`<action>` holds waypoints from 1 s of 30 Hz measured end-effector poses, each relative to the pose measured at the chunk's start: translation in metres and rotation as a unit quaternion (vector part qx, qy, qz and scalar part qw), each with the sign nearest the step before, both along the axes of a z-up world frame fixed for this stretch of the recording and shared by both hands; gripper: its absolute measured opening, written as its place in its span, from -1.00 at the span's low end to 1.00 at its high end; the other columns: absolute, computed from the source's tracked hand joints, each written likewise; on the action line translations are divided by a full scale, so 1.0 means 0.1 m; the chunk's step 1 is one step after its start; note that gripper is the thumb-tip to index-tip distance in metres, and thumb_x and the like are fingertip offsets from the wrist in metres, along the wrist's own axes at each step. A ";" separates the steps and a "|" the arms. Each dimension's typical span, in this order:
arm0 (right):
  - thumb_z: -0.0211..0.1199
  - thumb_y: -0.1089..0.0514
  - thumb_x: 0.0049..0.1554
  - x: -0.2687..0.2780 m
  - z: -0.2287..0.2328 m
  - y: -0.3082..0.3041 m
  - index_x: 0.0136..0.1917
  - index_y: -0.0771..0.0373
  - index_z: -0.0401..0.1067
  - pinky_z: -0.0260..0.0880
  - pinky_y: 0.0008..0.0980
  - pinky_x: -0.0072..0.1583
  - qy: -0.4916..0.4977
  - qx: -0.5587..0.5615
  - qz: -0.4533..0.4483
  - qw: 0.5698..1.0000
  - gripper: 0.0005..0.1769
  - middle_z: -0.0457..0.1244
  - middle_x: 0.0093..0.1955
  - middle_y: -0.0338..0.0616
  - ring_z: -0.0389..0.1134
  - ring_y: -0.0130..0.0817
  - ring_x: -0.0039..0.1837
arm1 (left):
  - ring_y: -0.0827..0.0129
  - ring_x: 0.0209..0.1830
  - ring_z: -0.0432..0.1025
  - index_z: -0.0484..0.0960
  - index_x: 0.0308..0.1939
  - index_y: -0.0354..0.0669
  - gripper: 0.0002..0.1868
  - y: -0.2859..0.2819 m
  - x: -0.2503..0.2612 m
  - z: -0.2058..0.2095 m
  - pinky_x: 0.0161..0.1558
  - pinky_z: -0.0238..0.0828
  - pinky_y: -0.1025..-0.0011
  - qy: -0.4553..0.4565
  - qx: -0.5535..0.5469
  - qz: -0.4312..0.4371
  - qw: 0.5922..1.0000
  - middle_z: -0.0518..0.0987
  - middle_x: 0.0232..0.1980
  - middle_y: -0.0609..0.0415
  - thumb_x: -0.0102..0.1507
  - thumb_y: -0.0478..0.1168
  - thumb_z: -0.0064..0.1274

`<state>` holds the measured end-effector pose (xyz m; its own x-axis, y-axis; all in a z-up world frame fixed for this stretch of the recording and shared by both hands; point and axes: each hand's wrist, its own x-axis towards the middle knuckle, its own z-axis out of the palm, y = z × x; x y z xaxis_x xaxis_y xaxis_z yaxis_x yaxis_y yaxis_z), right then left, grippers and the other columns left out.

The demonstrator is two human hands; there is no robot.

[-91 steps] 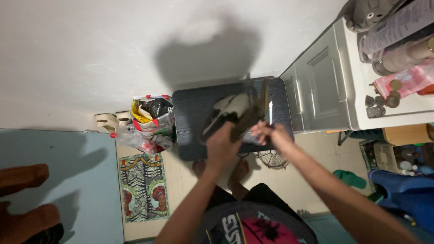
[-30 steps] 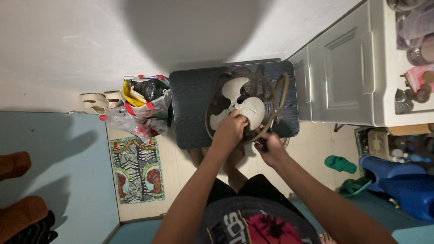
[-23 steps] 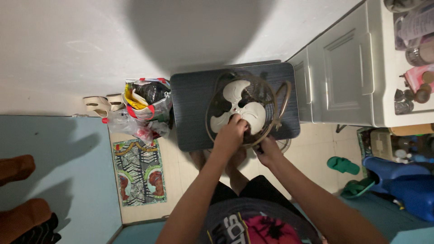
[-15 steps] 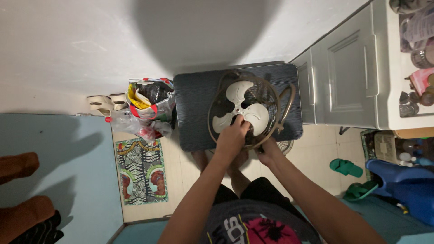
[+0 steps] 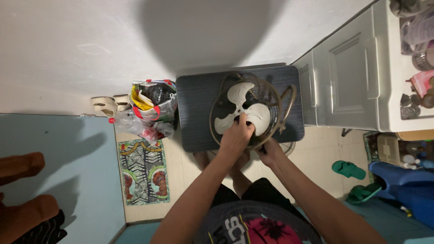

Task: The person assembles a small electric fan by attaching the fan blade to the motor and securing the front grille. They use a screwdriver to tighten the screws and ensure the components are properly aligned.

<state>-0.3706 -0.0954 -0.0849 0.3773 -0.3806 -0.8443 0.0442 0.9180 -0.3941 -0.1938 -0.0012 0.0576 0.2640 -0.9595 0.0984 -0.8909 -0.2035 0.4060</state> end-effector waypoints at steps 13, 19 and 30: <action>0.11 0.32 0.14 0.30 1.18 -0.03 -0.09 0.28 0.39 0.11 -0.57 -0.34 0.122 -0.057 0.006 0.991 -0.93 0.28 -0.25 -0.18 0.19 -0.52 -0.32 | -0.08 -0.21 0.59 0.57 -0.01 -0.25 -0.77 -0.16 0.19 0.29 -0.15 0.56 0.11 0.147 0.047 -0.005 0.988 0.43 0.14 -0.37 0.26 -0.32 -0.05; 0.10 0.32 0.16 0.41 1.38 -0.02 -0.11 0.29 0.38 0.11 -0.54 -0.33 0.115 -0.076 0.011 0.990 -0.95 0.26 -0.27 -0.18 0.16 -0.51 -0.34 | -0.12 -0.11 0.56 0.58 0.02 -0.21 -0.72 -0.18 0.30 0.36 -0.09 0.52 0.05 0.174 0.063 -0.003 0.983 0.48 0.16 -0.25 0.23 -0.33 -0.04; 0.07 0.24 0.23 0.30 1.21 0.00 -0.15 0.19 0.38 0.09 -0.58 -0.34 0.027 -0.064 0.027 0.997 -0.88 0.24 -0.28 -0.28 0.06 -0.60 -0.37 | -0.07 -0.02 0.51 0.63 -0.21 -0.17 -0.83 -0.20 0.19 0.44 -0.11 0.50 0.00 0.169 0.131 0.037 0.976 0.51 0.12 -0.13 0.17 -0.33 -0.04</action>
